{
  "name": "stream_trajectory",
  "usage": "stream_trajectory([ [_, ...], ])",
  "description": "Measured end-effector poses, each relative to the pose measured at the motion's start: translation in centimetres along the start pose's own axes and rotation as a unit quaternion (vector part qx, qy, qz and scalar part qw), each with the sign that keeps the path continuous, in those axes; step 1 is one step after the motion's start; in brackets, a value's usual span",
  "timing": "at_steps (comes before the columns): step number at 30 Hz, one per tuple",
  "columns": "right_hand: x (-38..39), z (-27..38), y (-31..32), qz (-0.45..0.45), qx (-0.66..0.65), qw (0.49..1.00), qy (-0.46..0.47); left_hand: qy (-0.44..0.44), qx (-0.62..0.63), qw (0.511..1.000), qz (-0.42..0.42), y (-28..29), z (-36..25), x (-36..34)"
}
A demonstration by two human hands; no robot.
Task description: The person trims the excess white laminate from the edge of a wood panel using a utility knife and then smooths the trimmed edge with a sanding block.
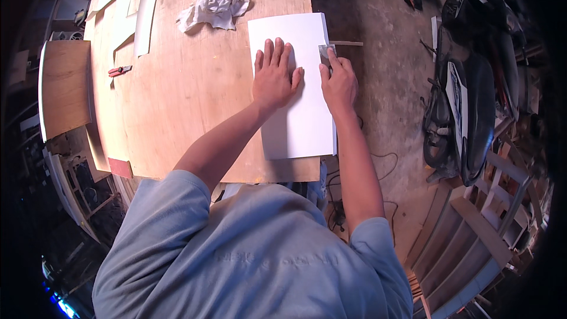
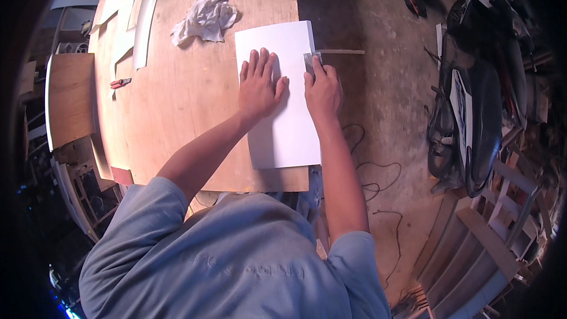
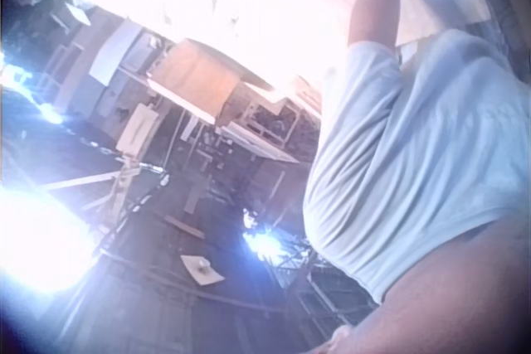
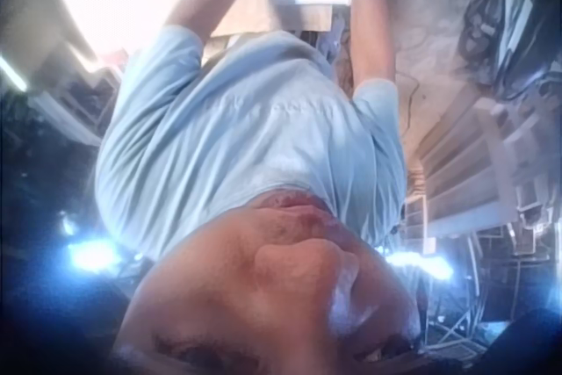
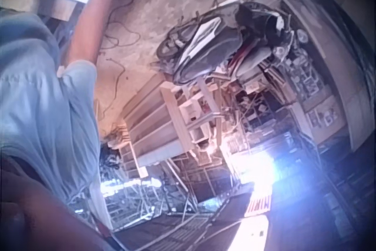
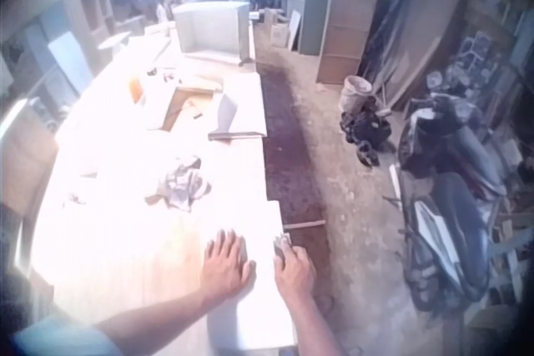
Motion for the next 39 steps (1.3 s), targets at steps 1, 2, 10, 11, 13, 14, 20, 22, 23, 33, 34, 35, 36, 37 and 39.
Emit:
stream_trajectory([
  [1,-0.2,0.2,0.0,-0.001,-0.004,1.000,0.004,-0.002,0.002,1.000,-0.004,0.0,0.0,0.0],
  [2,-0.6,0.4,-0.1,-0.001,-0.009,1.000,0.008,-0.003,0.004,1.000,-0.009,0.0,0.0,0.0],
  [10,-2.9,1.9,-0.3,0.037,0.011,0.998,0.058,-0.005,-0.002,1.000,-0.003,-0.4,0.2,0.0],
  [11,-2.7,1.4,-0.3,0.037,0.008,0.997,0.060,-0.004,0.002,1.000,-0.001,-0.4,0.1,0.0],
  [13,-2.5,0.6,-0.4,0.033,-0.007,0.998,0.048,-0.006,-0.003,1.000,-0.005,-0.2,0.0,0.0],
  [14,-2.2,0.0,-0.3,0.031,-0.017,0.999,0.034,-0.007,-0.005,1.000,-0.007,-0.1,0.0,-0.1],
  [20,-3.8,1.9,-1.0,0.041,0.015,0.998,0.042,-0.012,0.010,1.000,-0.005,0.2,-0.3,-0.2],
  [22,-4.3,1.9,-0.8,0.047,0.018,0.997,0.052,-0.009,0.001,1.000,-0.006,-0.2,0.0,-0.1],
  [23,-4.0,1.5,-0.7,0.051,0.007,0.997,0.051,-0.008,-0.004,1.000,-0.008,-0.4,0.2,0.1],
  [33,-5.9,2.1,-1.7,0.061,0.005,0.998,0.015,-0.011,0.007,1.000,-0.007,0.0,0.0,-0.2],
  [34,-5.8,1.7,-1.6,0.052,0.001,0.999,0.015,-0.009,0.005,1.000,-0.006,0.0,0.1,-0.1],
  [35,-5.3,0.8,-1.5,0.044,-0.003,0.999,0.015,-0.007,0.004,1.000,-0.006,0.0,0.1,0.0],
  [36,-5.2,0.7,-1.2,0.035,-0.007,0.999,0.015,-0.006,0.006,1.000,-0.005,0.1,0.1,0.0],
  [37,-5.6,0.8,-1.4,0.032,-0.009,0.999,0.020,-0.005,0.008,1.000,-0.004,0.2,-0.1,0.0],
  [39,-6.5,1.6,-1.9,0.030,-0.013,0.999,0.027,-0.006,0.012,1.000,-0.003,0.3,-0.2,-0.1],
])
Point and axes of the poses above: each hand's wrist, its own x-axis away from the middle knuckle, its own y-axis out of the back of the hand, z = x × y, the point moved 7 cm from there along -x, towards the middle knuckle, and after that the axes turned 9 degrees about -z, right-handed, at the moved point
